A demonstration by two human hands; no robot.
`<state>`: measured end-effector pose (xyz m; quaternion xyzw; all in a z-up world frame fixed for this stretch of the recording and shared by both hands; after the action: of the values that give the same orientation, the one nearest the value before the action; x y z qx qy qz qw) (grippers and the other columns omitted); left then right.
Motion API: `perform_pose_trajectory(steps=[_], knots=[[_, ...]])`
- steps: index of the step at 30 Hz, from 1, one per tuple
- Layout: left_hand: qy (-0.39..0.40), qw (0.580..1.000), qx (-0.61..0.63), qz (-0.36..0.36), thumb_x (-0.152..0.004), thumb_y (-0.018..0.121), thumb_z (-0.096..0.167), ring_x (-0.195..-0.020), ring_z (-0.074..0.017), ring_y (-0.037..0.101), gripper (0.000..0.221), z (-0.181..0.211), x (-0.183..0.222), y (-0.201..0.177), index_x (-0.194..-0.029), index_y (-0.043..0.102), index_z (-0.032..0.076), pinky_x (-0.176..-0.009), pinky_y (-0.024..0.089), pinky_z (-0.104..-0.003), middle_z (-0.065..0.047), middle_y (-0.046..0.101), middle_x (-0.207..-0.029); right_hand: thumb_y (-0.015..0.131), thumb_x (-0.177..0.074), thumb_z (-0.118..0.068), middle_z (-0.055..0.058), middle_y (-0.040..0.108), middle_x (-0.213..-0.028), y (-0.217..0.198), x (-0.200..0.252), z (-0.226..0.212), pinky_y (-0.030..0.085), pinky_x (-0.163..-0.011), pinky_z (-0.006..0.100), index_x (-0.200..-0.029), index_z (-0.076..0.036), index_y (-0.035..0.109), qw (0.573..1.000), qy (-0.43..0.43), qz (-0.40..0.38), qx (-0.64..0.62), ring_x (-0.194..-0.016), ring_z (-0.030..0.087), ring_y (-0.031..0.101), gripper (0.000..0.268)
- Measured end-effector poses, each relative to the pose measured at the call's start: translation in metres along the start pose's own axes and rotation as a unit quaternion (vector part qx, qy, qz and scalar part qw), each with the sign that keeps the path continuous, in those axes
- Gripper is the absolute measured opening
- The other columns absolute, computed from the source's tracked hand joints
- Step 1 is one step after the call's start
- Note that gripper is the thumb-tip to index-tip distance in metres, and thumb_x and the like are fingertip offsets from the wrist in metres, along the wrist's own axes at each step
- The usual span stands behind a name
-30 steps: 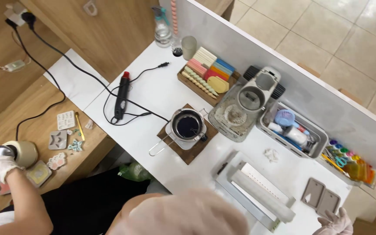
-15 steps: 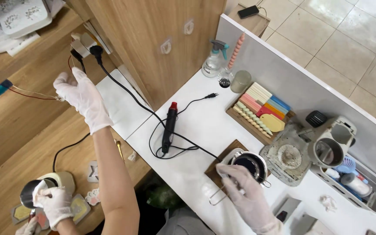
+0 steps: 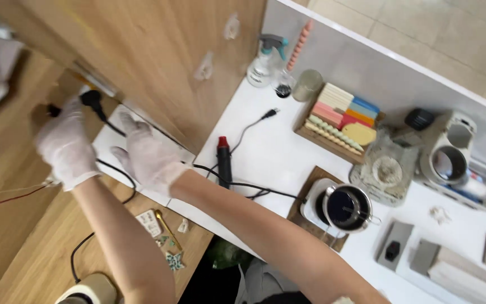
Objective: Inspecting and cleaning a long white silicone candle mold using hands and a heat gun.
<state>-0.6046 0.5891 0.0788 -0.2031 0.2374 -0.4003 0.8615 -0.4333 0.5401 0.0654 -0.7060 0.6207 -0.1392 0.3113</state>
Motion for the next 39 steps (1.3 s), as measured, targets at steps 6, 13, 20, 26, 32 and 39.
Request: perform_pose_trajectory(steps=[6,13,20,26,32,39], knots=[[-0.013,0.987,0.158,-0.042,-0.095,0.080,0.017,-0.099,-0.0175,0.077,0.034,-0.100,-0.039,0.050,-0.118,0.071,-0.006,-0.086,0.060,-0.029,-0.013,0.077,-0.115,0.047,-0.104,-0.024,0.017,0.073,-0.107,0.008,0.016,0.046,0.057,-0.088,0.043,-0.116,-0.003,0.064,0.988,0.114,-0.041,-0.095,-0.096,0.033,0.071,0.029],[-0.134,0.991,0.021,-0.019,-0.097,0.073,0.029,-0.090,-0.0172,0.075,0.030,-0.013,0.002,0.008,-0.113,0.068,0.004,-0.084,0.059,-0.026,-0.010,0.075,-0.107,0.051,-0.102,-0.025,0.018,0.069,-0.109,-0.033,0.131,0.090,0.053,-0.086,0.045,-0.112,-0.002,0.066,0.986,0.069,-0.150,-0.031,-0.098,0.036,0.068,0.029],[-0.173,0.978,-0.114,0.038,-0.104,0.070,0.042,-0.107,-0.0283,0.068,0.055,0.024,0.077,-0.027,-0.135,0.050,0.001,-0.082,0.056,-0.039,-0.018,0.063,-0.127,0.050,-0.107,-0.028,0.011,0.064,-0.078,-0.122,0.217,0.198,0.053,-0.059,0.032,-0.110,-0.007,0.065,0.909,0.390,0.006,-0.145,-0.063,0.018,0.059,0.026],[0.175,0.980,0.032,0.094,-0.115,0.053,-0.006,-0.077,-0.0130,0.053,0.023,0.068,0.193,0.063,-0.132,0.050,0.010,-0.061,0.042,-0.025,-0.006,0.056,-0.126,0.054,-0.104,-0.024,0.004,0.065,-0.078,-0.150,0.243,0.252,0.050,-0.056,0.029,-0.103,-0.004,0.061,0.826,0.518,0.149,-0.168,-0.059,0.014,0.062,0.021],[0.245,0.940,0.071,0.227,-0.094,0.066,0.000,-0.091,-0.0198,0.052,0.045,0.121,0.250,0.052,-0.131,0.040,0.002,-0.075,0.046,-0.031,-0.010,0.039,-0.128,0.050,-0.104,-0.020,0.005,0.065,-0.081,-0.121,0.254,0.296,0.055,-0.059,0.029,-0.109,-0.005,0.061,0.843,0.475,0.174,-0.184,-0.061,0.012,0.064,0.020],[0.256,0.921,-0.152,-0.251,-0.088,0.068,0.037,-0.115,-0.0311,0.057,0.067,0.042,0.287,0.273,-0.142,0.050,0.000,-0.090,0.051,-0.042,-0.018,0.054,-0.134,0.049,-0.105,-0.020,0.007,0.066,-0.089,-0.084,0.277,0.346,0.056,-0.064,0.032,-0.118,-0.001,0.062,0.812,0.512,0.160,-0.230,-0.067,0.016,0.065,0.027]])
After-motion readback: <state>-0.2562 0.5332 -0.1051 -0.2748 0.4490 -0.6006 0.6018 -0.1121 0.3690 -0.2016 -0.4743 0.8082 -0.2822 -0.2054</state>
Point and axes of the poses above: each hand's wrist, its own x-axis away from the middle knuckle, its own y-axis out of the palm, z = x × y, the point moved 8 cm from there along -x, towards the middle knuckle
